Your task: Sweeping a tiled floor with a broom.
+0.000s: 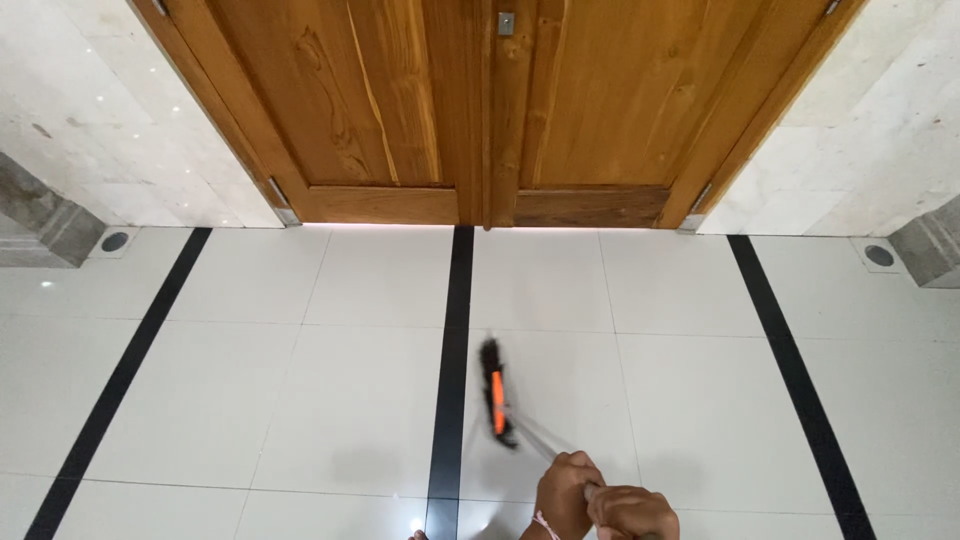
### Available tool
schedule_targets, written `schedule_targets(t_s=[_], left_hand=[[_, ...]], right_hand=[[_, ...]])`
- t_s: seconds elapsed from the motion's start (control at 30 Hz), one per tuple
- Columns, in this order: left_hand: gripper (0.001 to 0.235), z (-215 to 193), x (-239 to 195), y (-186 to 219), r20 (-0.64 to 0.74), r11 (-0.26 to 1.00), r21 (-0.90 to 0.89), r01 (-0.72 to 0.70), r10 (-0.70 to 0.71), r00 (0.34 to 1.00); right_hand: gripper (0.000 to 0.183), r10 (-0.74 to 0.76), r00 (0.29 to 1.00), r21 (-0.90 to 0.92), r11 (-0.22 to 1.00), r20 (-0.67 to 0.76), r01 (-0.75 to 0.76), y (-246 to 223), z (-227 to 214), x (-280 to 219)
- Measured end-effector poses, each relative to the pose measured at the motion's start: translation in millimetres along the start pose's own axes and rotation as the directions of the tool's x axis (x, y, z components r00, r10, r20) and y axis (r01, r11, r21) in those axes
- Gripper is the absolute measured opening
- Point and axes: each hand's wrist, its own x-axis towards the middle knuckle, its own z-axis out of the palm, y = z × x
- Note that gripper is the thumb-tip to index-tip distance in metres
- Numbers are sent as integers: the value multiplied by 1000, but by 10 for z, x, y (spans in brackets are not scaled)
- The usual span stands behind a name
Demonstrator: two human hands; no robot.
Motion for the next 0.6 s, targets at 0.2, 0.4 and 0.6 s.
schedule_targets(t_s=[0.2,0.4,0.6], left_hand=[[8,55,-46,-485,-13,966,191,173,-173,985],[11,541,-185,-836,-34,987,151,63,-58,998],[7,929,-92,-813,107,992,-121,-23,36,994]], right_hand=[[39,79,994,299,953,-77,-53,583,-74,-194],[21,191,978,128,971,88,-201,758,-424,-439],[14,134,991,-574,813,23,-96,1391,-995,-1113]])
